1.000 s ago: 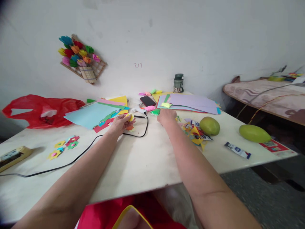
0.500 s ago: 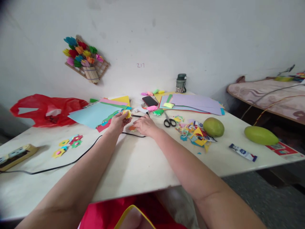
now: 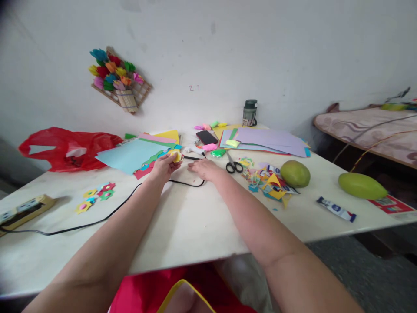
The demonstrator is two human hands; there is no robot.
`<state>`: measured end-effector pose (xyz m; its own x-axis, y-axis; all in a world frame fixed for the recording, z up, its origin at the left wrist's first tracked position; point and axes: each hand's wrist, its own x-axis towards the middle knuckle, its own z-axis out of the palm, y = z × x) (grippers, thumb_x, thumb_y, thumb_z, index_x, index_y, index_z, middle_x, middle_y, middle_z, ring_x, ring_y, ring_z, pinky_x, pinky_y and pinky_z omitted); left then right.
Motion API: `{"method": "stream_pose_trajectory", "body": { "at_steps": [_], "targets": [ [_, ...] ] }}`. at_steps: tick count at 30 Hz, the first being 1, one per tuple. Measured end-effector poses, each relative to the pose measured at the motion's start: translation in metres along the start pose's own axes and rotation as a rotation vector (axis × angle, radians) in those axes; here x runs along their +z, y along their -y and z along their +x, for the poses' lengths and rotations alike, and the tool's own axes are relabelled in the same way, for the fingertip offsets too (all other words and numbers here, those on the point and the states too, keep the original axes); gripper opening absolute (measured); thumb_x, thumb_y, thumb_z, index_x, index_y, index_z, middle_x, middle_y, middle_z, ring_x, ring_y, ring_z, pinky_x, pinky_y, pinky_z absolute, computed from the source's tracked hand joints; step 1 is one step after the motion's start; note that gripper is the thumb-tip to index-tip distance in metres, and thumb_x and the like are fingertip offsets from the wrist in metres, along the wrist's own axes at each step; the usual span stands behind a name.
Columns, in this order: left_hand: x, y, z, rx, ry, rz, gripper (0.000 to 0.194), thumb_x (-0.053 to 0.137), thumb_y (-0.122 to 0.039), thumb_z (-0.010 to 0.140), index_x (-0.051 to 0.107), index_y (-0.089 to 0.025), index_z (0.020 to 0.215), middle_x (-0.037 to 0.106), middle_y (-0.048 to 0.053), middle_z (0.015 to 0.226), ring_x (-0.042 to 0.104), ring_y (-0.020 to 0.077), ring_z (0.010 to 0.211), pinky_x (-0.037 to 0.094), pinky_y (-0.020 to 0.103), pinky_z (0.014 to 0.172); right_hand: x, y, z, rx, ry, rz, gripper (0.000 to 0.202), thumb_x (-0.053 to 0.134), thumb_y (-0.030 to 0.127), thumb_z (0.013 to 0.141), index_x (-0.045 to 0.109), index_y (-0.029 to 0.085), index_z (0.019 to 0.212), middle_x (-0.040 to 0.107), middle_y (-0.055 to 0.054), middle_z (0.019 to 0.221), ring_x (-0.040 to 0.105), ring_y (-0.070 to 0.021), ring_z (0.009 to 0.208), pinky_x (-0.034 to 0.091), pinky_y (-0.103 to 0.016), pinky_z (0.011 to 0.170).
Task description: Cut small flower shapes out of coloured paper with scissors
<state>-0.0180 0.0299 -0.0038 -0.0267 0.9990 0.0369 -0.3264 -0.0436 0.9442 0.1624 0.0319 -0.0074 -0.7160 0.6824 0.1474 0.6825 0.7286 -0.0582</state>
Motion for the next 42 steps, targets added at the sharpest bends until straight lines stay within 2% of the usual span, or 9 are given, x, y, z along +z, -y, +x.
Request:
{"method": "stream_pose_trajectory", "body": {
  "at_steps": [5,9,13,17,20,24,28,35,42],
  "targets": [
    [0.001,-0.001,-0.001,-0.043,0.004,0.044,0.022,0.073,-0.027,0.066,0.059,-0.014,0.077,0.067,0.004,0.071,0.063,0.0107,0.059,0.049,0.021,0.056,0.002,-0.008,-0.001,0.144,-0.095,-0.005,0.037,0.044,0.014,0.089,0.062,0.022,0.119,0.050,-0.007,0.137,0.045,-0.0224,0.126,0.032,-0.041,0.103],
    [0.002,-0.002,-0.003,-0.074,0.046,0.093,0.024,0.075,-0.028,0.064,0.061,-0.014,0.076,0.066,0.003,0.070,0.063,0.0107,0.058,0.049,0.020,0.056,0.002,-0.001,0.000,0.238,-0.283,0.310,0.033,0.050,0.022,0.087,0.063,0.020,0.118,0.057,-0.008,0.130,0.052,-0.0187,0.119,0.037,-0.035,0.101],
    [0.003,-0.002,-0.006,-0.088,0.092,0.101,0.029,0.080,-0.029,0.057,0.060,-0.015,0.073,0.065,0.002,0.071,0.062,0.0113,0.060,0.049,0.021,0.056,-0.001,0.011,0.004,0.336,-0.394,0.788,0.026,0.055,0.027,0.083,0.068,0.016,0.103,0.071,-0.006,0.100,0.065,-0.0157,0.091,0.048,-0.030,0.084],
    [0.004,-0.001,-0.007,-0.089,0.150,0.093,0.029,0.081,-0.029,0.055,0.058,-0.016,0.067,0.063,0.000,0.066,0.059,0.0107,0.059,0.049,0.023,0.055,-0.003,0.021,0.006,0.405,-0.473,1.079,0.016,0.066,0.026,0.073,0.068,0.014,0.083,0.070,-0.002,0.075,0.062,-0.0113,0.066,0.049,-0.026,0.070],
    [0.007,0.002,-0.008,-0.093,0.149,0.106,0.029,0.082,-0.027,0.053,0.057,-0.015,0.064,0.063,0.000,0.066,0.058,0.0099,0.057,0.047,0.022,0.052,-0.001,0.023,0.008,0.481,-0.530,1.190,0.009,0.070,0.020,0.067,0.063,0.014,0.070,0.065,0.001,0.061,0.058,-0.0088,0.056,0.047,-0.023,0.062],
    [0.009,0.002,-0.008,-0.141,0.169,0.133,0.026,0.080,-0.024,0.057,0.059,-0.013,0.067,0.061,0.000,0.063,0.056,0.0082,0.051,0.048,0.020,0.050,-0.001,0.023,0.008,0.536,-0.536,1.218,0.015,0.074,0.020,0.063,0.060,0.014,0.063,0.061,0.002,0.053,0.053,-0.0077,0.050,0.045,-0.021,0.055],
    [0.005,-0.002,-0.008,-0.173,0.237,0.122,0.023,0.077,-0.025,0.065,0.058,-0.013,0.067,0.062,0.002,0.066,0.057,0.0084,0.049,0.050,0.022,0.051,-0.006,0.026,0.005,0.570,-0.515,1.218,0.015,0.073,0.020,0.064,0.059,0.014,0.061,0.061,0.002,0.053,0.051,-0.0068,0.048,0.043,-0.020,0.053],
    [-0.008,-0.008,-0.005,-0.175,0.280,0.229,0.018,0.075,-0.021,0.065,0.059,-0.013,0.061,0.061,0.004,0.062,0.061,0.0123,0.057,0.052,0.026,0.063,-0.008,0.027,0.002,0.601,-0.470,1.232,0.011,0.066,0.016,0.069,0.059,0.015,0.061,0.062,0.001,0.054,0.051,-0.0071,0.049,0.037,-0.018,0.047],
    [-0.011,-0.007,-0.002,-0.139,0.256,0.264,0.021,0.079,-0.026,0.060,0.061,-0.015,0.060,0.062,0.003,0.061,0.060,0.0115,0.054,0.051,0.023,0.058,-0.002,0.022,0.003,0.573,-0.408,1.351,0.022,0.052,0.028,0.082,0.061,0.015,0.067,0.067,-0.003,0.064,0.054,-0.0082,0.051,0.033,-0.018,0.043]
  ]
}}
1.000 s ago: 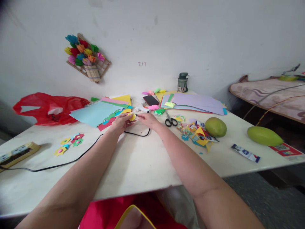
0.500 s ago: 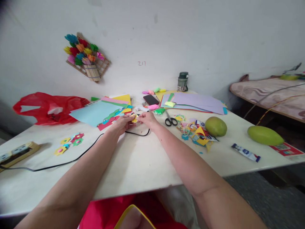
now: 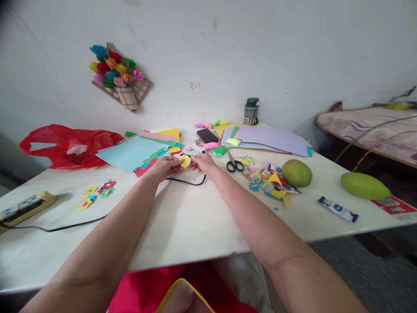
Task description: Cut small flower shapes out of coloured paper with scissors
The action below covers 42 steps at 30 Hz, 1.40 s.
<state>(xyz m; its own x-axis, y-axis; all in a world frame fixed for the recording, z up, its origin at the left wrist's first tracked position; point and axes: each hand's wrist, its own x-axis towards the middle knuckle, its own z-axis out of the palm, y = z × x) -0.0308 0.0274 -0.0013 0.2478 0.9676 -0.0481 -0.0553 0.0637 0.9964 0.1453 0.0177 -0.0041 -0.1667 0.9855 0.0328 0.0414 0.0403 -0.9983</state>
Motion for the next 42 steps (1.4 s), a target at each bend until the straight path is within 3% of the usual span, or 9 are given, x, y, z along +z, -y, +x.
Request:
{"method": "stream_pose_trajectory", "body": {
  "at_steps": [18,23,32,42],
  "targets": [
    [0.008,-0.006,-0.006,-0.085,-0.038,0.029,0.025,0.079,-0.024,0.058,0.055,-0.014,0.062,0.060,0.000,0.057,0.059,0.0107,0.053,0.049,0.023,0.059,0.004,-0.003,-0.001,0.066,-0.001,0.021,0.016,0.060,0.024,0.078,0.061,0.014,0.065,0.066,-0.001,0.058,0.054,-0.0070,0.048,0.034,-0.017,0.044],
    [0.010,-0.007,-0.007,-0.093,-0.066,0.072,0.029,0.080,-0.024,0.056,0.054,-0.014,0.064,0.060,0.000,0.054,0.059,0.0107,0.051,0.049,0.022,0.056,0.008,-0.001,-0.002,0.090,-0.059,-0.032,0.015,0.065,0.017,0.075,0.058,0.015,0.061,0.063,0.001,0.052,0.052,-0.0059,0.043,0.034,-0.016,0.040],
    [0.017,-0.012,-0.011,-0.161,-0.157,0.168,0.032,0.083,-0.023,0.054,0.056,-0.013,0.066,0.062,0.002,0.050,0.059,0.0119,0.046,0.049,0.023,0.052,0.008,0.012,0.003,0.165,-0.013,-0.207,0.022,0.065,0.011,0.075,0.054,0.014,0.056,0.062,-0.001,0.049,0.050,-0.0057,0.040,0.028,-0.016,0.033],
    [0.000,-0.007,-0.006,-0.159,-0.103,0.015,0.027,0.081,-0.019,0.058,0.057,-0.013,0.068,0.065,0.003,0.057,0.065,0.0152,0.054,0.055,0.026,0.061,0.018,0.006,0.009,0.123,-0.034,-0.115,0.021,0.067,0.013,0.073,0.055,0.015,0.055,0.062,0.001,0.049,0.049,-0.0051,0.039,0.030,-0.015,0.036]
  ]
}}
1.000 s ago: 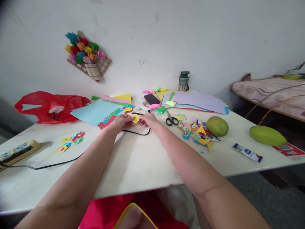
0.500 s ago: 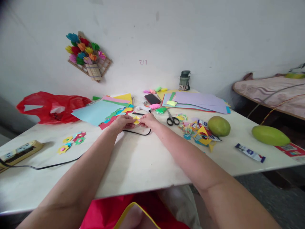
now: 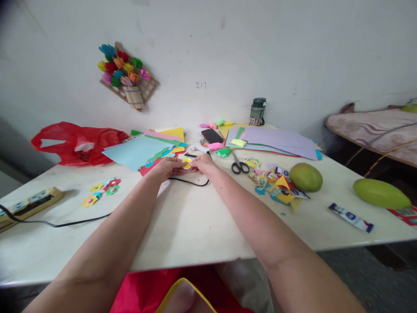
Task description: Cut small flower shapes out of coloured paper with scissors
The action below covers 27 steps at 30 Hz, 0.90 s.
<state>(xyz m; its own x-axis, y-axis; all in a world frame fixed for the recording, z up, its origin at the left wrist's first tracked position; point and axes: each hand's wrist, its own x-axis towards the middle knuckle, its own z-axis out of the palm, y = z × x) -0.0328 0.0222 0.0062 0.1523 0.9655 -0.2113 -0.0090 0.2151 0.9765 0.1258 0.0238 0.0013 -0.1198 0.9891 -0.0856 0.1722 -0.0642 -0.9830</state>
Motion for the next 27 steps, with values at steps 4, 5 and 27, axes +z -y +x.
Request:
{"method": "stream_pose_trajectory", "body": {
  "at_steps": [4,5,27],
  "targets": [
    [-0.0030,0.0009,0.0003,-0.021,0.026,-0.004,0.020,0.077,-0.017,0.064,0.059,-0.013,0.069,0.065,0.004,0.057,0.066,0.0154,0.056,0.055,0.026,0.063,0.0015,-0.0031,0.0004,-0.005,-0.018,0.043,0.021,0.066,0.013,0.074,0.055,0.014,0.055,0.062,0.001,0.048,0.048,-0.0047,0.038,0.030,-0.015,0.035],
    [-0.0030,0.0007,-0.0002,-0.024,0.023,0.002,0.018,0.076,-0.016,0.065,0.059,-0.013,0.070,0.065,0.004,0.056,0.066,0.0152,0.056,0.055,0.026,0.063,0.0014,-0.0032,0.0003,-0.006,-0.019,0.053,0.021,0.066,0.013,0.073,0.055,0.014,0.056,0.062,0.001,0.048,0.048,-0.0047,0.038,0.030,-0.015,0.035],
    [-0.0025,0.0045,0.0014,0.020,-0.011,0.056,0.018,0.078,-0.019,0.062,0.061,-0.015,0.067,0.066,0.005,0.059,0.065,0.0157,0.056,0.054,0.027,0.063,-0.0070,0.0017,-0.0040,0.085,0.059,0.140,0.031,0.050,0.030,0.088,0.057,0.012,0.064,0.065,-0.005,0.053,0.050,-0.0064,0.040,0.031,-0.016,0.036]
  ]
}}
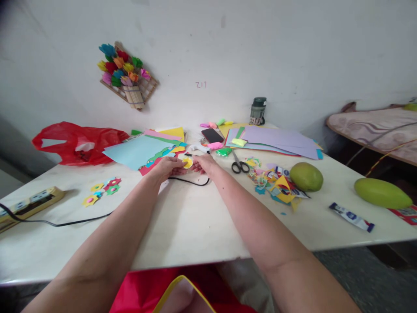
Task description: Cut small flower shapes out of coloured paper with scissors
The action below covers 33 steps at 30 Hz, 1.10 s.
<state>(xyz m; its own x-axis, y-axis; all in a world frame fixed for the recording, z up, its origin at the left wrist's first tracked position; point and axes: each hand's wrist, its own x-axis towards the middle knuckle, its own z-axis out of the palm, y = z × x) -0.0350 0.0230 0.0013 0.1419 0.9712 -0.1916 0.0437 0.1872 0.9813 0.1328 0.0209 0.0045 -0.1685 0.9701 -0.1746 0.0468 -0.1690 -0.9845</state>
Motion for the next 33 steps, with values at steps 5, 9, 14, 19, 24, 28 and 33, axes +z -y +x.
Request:
{"method": "stream_pose_trajectory", "body": {
  "at_steps": [5,9,14,19,24,28,33],
  "targets": [
    [0.0010,-0.0006,0.0001,0.006,-0.006,0.010,0.018,0.078,-0.019,0.062,0.062,-0.015,0.068,0.067,0.004,0.058,0.065,0.0152,0.055,0.054,0.026,0.062,-0.0005,-0.0022,0.0031,-0.003,-0.007,0.011,0.028,0.050,0.025,0.088,0.057,0.012,0.064,0.064,-0.004,0.052,0.050,-0.0062,0.038,0.031,-0.016,0.035],
    [0.0014,0.0000,0.0007,0.010,-0.015,0.012,0.020,0.079,-0.019,0.060,0.061,-0.014,0.068,0.066,0.004,0.058,0.065,0.0155,0.055,0.054,0.026,0.062,-0.0003,-0.0023,0.0031,-0.009,-0.008,0.012,0.027,0.050,0.023,0.087,0.057,0.012,0.064,0.064,-0.004,0.053,0.050,-0.0069,0.038,0.030,-0.017,0.035],
    [0.0026,-0.0014,-0.0013,0.008,-0.019,0.032,0.016,0.077,-0.018,0.063,0.062,-0.015,0.067,0.066,0.004,0.058,0.065,0.0158,0.056,0.054,0.027,0.063,0.0003,-0.0025,0.0020,-0.021,-0.015,-0.006,0.025,0.052,0.021,0.084,0.056,0.013,0.061,0.063,-0.003,0.051,0.050,-0.0069,0.039,0.031,-0.017,0.035],
    [0.0049,-0.0041,-0.0054,0.001,-0.023,0.041,0.012,0.075,-0.016,0.065,0.063,-0.015,0.064,0.066,0.004,0.058,0.065,0.0152,0.056,0.053,0.026,0.063,-0.0002,-0.0052,0.0047,-0.048,-0.006,-0.015,0.025,0.054,0.022,0.083,0.057,0.014,0.059,0.064,-0.003,0.052,0.050,-0.0069,0.040,0.031,-0.017,0.035],
    [0.0049,-0.0036,-0.0052,-0.006,-0.016,0.029,0.017,0.077,-0.018,0.062,0.061,-0.014,0.065,0.066,0.005,0.057,0.064,0.0157,0.055,0.054,0.026,0.061,-0.0007,-0.0072,0.0064,-0.058,-0.017,-0.050,0.019,0.063,0.017,0.076,0.058,0.015,0.058,0.064,-0.001,0.053,0.049,-0.0062,0.040,0.031,-0.017,0.035],
    [0.0048,-0.0028,-0.0030,-0.003,-0.020,0.032,0.020,0.079,-0.020,0.061,0.060,-0.014,0.066,0.066,0.005,0.057,0.064,0.0152,0.053,0.053,0.025,0.059,0.0012,-0.0057,0.0033,-0.066,-0.037,-0.076,0.020,0.063,0.013,0.075,0.057,0.015,0.056,0.063,-0.001,0.052,0.049,-0.0062,0.041,0.031,-0.017,0.035],
    [0.0033,-0.0016,-0.0014,-0.006,-0.007,0.034,0.020,0.079,-0.020,0.059,0.061,-0.015,0.066,0.066,0.003,0.057,0.065,0.0156,0.055,0.053,0.025,0.060,0.0036,-0.0037,0.0005,-0.070,-0.054,-0.092,0.022,0.062,0.010,0.075,0.056,0.015,0.055,0.062,-0.001,0.049,0.048,-0.0060,0.039,0.030,-0.017,0.034]
  ]
}}
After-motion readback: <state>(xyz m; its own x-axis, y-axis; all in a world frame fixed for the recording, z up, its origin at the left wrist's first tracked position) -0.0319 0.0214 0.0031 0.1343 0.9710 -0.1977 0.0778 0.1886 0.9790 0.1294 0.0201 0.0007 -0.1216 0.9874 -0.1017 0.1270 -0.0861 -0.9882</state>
